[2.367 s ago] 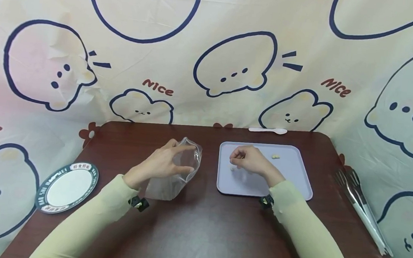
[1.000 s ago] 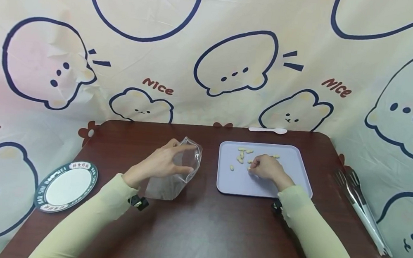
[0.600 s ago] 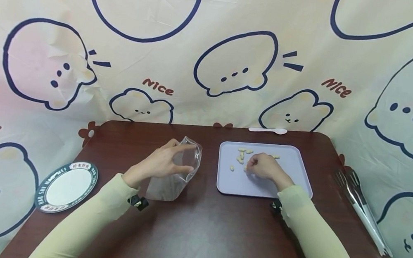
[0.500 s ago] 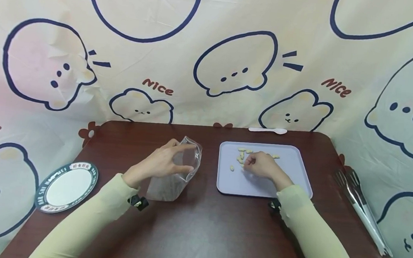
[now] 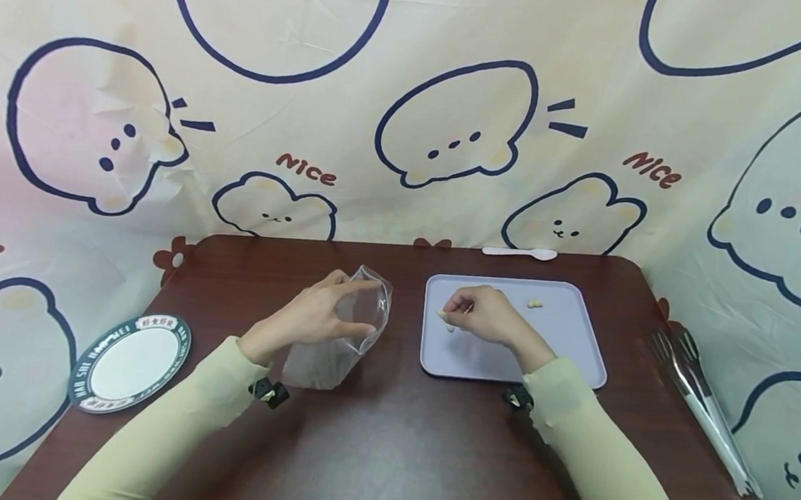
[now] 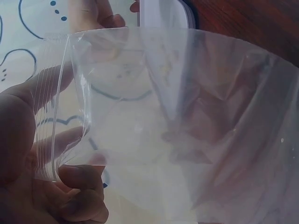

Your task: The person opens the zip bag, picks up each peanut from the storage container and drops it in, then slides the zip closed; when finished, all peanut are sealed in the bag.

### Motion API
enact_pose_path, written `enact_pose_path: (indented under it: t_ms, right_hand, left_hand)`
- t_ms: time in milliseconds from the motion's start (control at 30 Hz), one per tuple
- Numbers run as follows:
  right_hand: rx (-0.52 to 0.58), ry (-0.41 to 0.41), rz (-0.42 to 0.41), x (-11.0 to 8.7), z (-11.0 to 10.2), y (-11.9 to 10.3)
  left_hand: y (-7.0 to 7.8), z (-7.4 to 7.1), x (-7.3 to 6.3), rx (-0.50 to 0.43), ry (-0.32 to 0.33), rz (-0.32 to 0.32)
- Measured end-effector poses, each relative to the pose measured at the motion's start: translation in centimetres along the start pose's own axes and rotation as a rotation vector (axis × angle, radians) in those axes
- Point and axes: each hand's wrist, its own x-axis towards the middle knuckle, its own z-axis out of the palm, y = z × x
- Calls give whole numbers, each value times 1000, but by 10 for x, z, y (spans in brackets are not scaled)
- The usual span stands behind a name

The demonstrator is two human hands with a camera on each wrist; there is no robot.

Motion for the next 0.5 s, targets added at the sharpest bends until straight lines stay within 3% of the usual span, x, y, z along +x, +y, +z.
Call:
enact_pose_path:
  t_ms: [500]
  right_hand:
    - [7,35,-88,6,15,-45]
  left_hand:
    - [3,4,3,-3,-8,-17]
